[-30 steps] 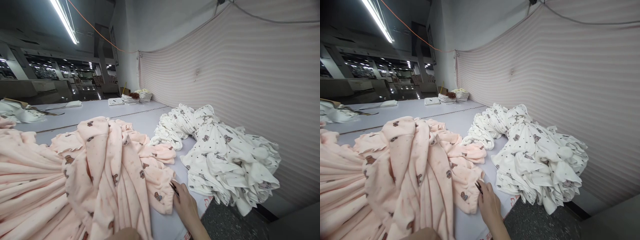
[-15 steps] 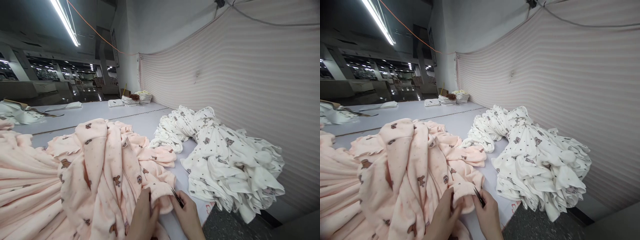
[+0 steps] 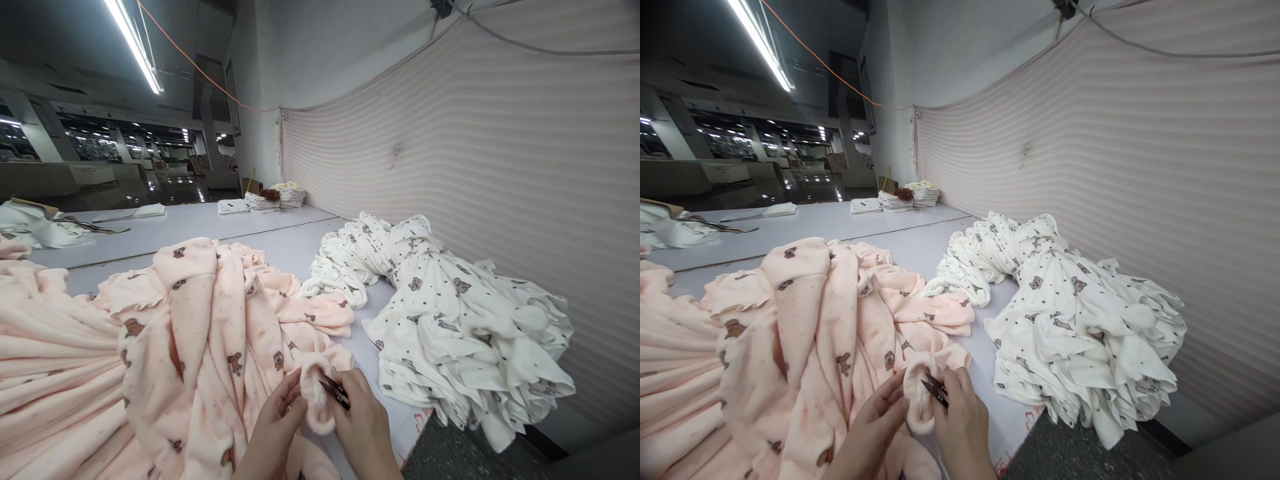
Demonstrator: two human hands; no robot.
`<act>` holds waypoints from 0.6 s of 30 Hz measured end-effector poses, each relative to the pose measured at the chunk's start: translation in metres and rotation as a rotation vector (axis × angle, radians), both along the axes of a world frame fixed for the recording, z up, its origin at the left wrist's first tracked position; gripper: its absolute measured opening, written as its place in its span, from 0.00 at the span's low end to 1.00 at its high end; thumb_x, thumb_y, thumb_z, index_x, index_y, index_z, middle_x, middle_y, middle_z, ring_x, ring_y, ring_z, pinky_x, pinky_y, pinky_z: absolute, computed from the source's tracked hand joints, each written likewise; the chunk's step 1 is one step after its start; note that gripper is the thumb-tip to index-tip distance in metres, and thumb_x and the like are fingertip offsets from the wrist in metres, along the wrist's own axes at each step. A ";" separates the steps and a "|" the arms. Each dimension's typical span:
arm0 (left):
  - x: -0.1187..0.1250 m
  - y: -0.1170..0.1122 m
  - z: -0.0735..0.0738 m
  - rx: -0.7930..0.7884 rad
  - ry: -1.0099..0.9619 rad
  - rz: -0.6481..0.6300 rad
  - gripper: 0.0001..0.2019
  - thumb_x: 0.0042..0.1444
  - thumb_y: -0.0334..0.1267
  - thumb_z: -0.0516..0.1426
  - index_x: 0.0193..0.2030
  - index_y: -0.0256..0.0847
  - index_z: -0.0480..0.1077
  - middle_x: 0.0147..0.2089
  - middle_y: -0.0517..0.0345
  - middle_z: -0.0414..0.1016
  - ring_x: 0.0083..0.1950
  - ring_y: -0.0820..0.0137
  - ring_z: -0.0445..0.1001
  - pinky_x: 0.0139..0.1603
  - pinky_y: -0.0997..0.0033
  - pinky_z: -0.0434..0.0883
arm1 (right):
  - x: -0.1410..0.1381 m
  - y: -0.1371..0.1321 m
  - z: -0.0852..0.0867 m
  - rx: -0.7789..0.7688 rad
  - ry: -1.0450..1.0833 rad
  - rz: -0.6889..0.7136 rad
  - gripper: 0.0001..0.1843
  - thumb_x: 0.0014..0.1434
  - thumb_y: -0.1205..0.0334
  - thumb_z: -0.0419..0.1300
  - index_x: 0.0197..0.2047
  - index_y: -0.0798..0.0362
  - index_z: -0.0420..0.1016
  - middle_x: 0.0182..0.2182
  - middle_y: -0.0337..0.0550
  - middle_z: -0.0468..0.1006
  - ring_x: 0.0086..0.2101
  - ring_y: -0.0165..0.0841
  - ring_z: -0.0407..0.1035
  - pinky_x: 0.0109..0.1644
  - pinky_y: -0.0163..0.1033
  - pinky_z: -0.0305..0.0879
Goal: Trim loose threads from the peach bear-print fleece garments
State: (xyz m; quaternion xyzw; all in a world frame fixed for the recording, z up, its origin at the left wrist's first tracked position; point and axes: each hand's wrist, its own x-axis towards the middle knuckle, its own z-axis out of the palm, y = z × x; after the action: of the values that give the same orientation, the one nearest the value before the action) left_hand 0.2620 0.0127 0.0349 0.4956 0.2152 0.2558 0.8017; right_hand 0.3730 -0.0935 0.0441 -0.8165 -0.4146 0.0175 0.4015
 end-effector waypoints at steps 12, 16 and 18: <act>-0.007 0.001 0.032 -0.234 -0.036 -0.045 0.20 0.50 0.36 0.64 0.51 0.41 0.73 0.46 0.50 0.80 0.50 0.61 0.75 0.46 0.68 0.73 | -0.002 -0.016 0.007 0.053 -0.058 0.207 0.12 0.62 0.60 0.52 0.46 0.45 0.74 0.37 0.41 0.76 0.35 0.34 0.72 0.30 0.31 0.65; -0.007 0.003 0.028 -0.247 -0.058 -0.060 0.19 0.50 0.35 0.65 0.50 0.40 0.74 0.45 0.49 0.80 0.50 0.61 0.75 0.46 0.68 0.73 | -0.001 -0.013 0.008 0.055 -0.059 0.220 0.12 0.61 0.59 0.54 0.47 0.46 0.74 0.37 0.41 0.76 0.35 0.35 0.73 0.32 0.32 0.67; -0.007 0.004 0.026 -0.243 -0.065 -0.063 0.19 0.50 0.35 0.65 0.50 0.40 0.73 0.45 0.49 0.80 0.50 0.62 0.75 0.46 0.68 0.72 | -0.001 -0.011 0.008 0.055 -0.033 0.206 0.13 0.62 0.59 0.53 0.46 0.46 0.75 0.37 0.42 0.76 0.35 0.34 0.73 0.27 0.30 0.65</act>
State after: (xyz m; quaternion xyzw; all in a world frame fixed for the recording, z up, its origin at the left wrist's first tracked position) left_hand 0.2550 0.0166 0.0604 0.3928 0.2028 0.2182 0.8701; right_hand 0.3720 -0.1047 0.0519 -0.7584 -0.5031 0.0337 0.4131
